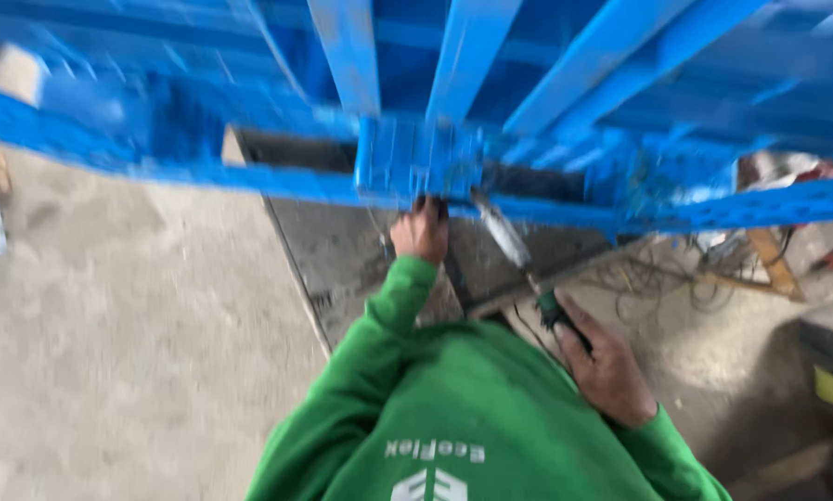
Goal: The person uses a soldering iron to scrape and remove excess plastic burrs from the underside of a blue plastic pallet. They occasionally wipe the area with a green cloth and continue scraping along the pallet's structural ribs.
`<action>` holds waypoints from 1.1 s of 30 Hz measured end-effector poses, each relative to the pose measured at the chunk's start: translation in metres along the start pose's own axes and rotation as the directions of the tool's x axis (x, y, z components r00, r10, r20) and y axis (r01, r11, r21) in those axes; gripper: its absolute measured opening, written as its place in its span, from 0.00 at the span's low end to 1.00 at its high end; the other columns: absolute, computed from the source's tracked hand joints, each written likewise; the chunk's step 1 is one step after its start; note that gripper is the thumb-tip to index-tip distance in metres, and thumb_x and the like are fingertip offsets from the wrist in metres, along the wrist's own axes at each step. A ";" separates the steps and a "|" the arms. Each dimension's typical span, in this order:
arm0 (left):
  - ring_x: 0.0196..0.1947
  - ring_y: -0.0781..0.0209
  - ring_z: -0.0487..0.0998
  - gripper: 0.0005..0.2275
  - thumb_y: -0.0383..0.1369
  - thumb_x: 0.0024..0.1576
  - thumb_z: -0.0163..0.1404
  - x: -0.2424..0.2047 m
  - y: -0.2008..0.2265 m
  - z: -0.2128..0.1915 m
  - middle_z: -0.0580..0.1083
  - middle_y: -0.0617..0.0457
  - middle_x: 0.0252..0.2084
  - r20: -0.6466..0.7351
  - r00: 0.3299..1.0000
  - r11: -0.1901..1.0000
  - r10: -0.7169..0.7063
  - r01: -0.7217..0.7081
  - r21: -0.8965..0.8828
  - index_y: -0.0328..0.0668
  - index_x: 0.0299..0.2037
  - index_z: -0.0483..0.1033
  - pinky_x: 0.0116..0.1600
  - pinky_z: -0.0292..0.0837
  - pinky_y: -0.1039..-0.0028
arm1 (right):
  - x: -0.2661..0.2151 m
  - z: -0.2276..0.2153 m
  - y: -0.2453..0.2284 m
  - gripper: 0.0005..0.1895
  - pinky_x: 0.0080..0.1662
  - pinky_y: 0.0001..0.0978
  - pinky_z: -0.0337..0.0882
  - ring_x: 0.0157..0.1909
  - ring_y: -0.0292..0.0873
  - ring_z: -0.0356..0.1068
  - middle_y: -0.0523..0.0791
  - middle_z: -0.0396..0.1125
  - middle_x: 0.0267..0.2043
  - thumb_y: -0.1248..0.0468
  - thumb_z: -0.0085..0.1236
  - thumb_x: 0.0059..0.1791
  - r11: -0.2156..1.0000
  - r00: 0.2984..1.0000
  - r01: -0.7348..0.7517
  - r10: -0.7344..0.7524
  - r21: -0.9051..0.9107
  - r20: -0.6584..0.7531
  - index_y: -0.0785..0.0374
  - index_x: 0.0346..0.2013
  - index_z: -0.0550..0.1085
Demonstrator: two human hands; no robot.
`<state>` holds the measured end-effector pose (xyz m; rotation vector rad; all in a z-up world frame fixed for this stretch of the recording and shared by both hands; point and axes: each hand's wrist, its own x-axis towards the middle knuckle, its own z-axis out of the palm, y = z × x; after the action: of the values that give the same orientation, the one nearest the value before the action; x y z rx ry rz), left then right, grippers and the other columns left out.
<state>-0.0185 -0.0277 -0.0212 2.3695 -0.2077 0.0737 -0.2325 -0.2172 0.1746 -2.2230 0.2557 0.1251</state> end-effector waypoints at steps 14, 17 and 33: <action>0.38 0.38 0.81 0.09 0.39 0.62 0.51 0.001 0.012 0.014 0.79 0.48 0.51 -0.202 0.975 0.994 -0.095 0.084 -0.064 0.51 0.49 0.76 0.38 0.77 0.50 | 0.033 -0.033 -0.017 0.24 0.50 0.37 0.73 0.50 0.49 0.76 0.54 0.73 0.52 0.65 0.53 0.56 0.981 0.987 0.117 -0.098 -0.154 0.125 0.61 0.68 0.67; 0.38 0.39 0.82 0.09 0.39 0.62 0.53 0.000 0.011 0.019 0.79 0.47 0.51 -0.230 0.968 0.995 -0.097 0.086 -0.057 0.50 0.48 0.77 0.39 0.78 0.53 | 0.043 -0.037 -0.020 0.26 0.51 0.36 0.73 0.50 0.47 0.76 0.53 0.73 0.52 0.65 0.52 0.55 0.987 0.984 0.058 -0.031 -0.150 0.175 0.60 0.69 0.66; 0.40 0.39 0.82 0.11 0.39 0.60 0.54 -0.004 0.013 0.029 0.79 0.48 0.52 -0.239 0.950 0.977 -0.203 0.182 -0.107 0.52 0.51 0.78 0.41 0.78 0.54 | 0.089 -0.077 -0.031 0.26 0.48 0.40 0.73 0.52 0.51 0.76 0.57 0.73 0.52 0.63 0.52 0.55 0.962 0.942 0.094 -0.002 -0.257 0.335 0.59 0.69 0.66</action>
<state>-0.0244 -0.0565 -0.0337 2.2587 0.1394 0.2622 -0.1391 -0.2716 0.2296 -2.4283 -0.0048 0.5318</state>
